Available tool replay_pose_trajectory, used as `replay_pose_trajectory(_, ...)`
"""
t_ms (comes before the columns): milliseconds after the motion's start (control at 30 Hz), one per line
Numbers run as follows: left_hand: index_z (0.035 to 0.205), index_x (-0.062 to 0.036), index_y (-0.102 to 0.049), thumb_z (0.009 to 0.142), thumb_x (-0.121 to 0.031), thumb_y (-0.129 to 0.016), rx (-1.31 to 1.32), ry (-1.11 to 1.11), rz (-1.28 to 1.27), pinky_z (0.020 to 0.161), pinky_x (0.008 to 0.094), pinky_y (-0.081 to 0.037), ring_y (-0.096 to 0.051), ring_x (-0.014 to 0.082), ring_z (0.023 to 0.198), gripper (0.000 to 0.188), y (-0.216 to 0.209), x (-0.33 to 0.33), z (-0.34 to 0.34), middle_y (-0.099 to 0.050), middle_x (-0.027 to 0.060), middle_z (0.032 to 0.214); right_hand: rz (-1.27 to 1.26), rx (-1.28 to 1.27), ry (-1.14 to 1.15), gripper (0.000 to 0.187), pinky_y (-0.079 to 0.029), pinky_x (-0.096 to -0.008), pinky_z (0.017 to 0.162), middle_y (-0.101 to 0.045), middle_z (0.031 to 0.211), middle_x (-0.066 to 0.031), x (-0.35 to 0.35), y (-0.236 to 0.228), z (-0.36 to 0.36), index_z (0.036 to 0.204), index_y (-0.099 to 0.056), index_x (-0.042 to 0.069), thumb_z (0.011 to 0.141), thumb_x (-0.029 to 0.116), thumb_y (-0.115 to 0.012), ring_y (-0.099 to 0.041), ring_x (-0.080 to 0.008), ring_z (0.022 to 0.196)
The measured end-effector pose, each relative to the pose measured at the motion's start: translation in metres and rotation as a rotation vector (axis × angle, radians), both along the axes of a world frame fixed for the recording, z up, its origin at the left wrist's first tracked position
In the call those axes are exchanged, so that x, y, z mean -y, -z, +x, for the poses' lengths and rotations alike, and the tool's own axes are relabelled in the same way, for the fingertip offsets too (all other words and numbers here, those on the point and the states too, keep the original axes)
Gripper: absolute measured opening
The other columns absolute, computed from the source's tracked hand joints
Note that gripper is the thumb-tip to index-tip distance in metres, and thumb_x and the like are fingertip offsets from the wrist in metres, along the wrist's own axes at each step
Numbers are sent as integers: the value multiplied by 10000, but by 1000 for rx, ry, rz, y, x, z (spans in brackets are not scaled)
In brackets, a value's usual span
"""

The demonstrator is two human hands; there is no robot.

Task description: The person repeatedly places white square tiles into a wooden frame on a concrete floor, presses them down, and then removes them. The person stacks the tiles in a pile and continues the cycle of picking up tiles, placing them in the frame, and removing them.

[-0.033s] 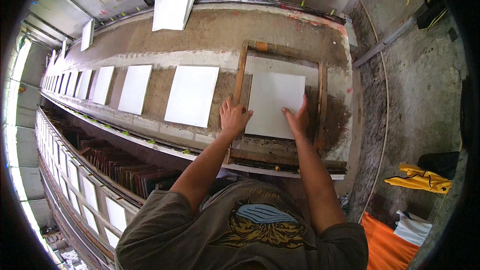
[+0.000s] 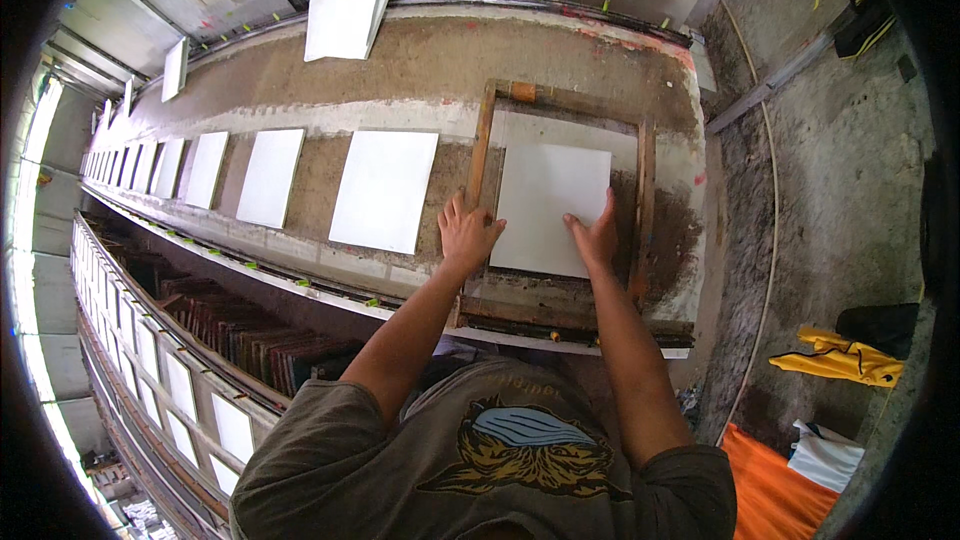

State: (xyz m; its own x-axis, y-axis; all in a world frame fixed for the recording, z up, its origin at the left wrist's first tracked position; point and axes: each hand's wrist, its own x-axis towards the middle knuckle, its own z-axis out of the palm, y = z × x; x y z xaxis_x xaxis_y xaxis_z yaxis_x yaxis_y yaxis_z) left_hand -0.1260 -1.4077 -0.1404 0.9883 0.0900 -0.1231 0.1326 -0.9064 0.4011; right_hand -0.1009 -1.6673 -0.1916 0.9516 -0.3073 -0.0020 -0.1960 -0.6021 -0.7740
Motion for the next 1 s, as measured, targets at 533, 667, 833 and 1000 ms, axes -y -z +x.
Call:
replay_pose_trajectory(533, 1040, -153, -799, 861, -509, -747, -25, 20, 63, 1195, 673, -89, -191, 432, 1503, 401, 0, -2, 0, -343, 258, 1543, -169, -178, 13, 1119, -472, -518, 1036, -463, 1440, -246, -7, -13, -9, 1610, -219, 154, 753, 415, -890, -534, -413, 1286)
replay_pose_trajectory(667, 1031, -151, -801, 851, -510, -757, -19, 24, 44, 1196, 661, -99, -204, 420, 1499, 404, 1, -2, 0, -345, 260, 1542, -325, -195, 22, 1143, -467, -543, 1017, -406, 1407, -259, -6, -7, -11, 1616, -220, 153, 748, 498, -878, -467, -436, 1312)
replay_pose_trajectory(833, 1073, -156, -792, 853, -512, -755, -54, 31, 58, 1201, 648, -96, -217, 415, 1493, 420, 2, -3, 1, -346, 257, 1545, -257, -254, -29, 1147, -348, -621, 1128, -334, 1535, -351, -1, -7, -10, 1631, -145, 192, 783, 535, -838, -330, -509, 1434)
replay_pose_trajectory(1000, 1101, -162, -785, 859, -511, -748, -62, 12, 39, 1204, 633, -100, -227, 391, 1495, 426, -3, -2, 1, -362, 242, 1534, -262, -261, 10, 1155, -373, -633, 1103, -329, 1538, -352, -3, -2, -11, 1633, -157, 192, 775, 565, -834, -348, -512, 1427)
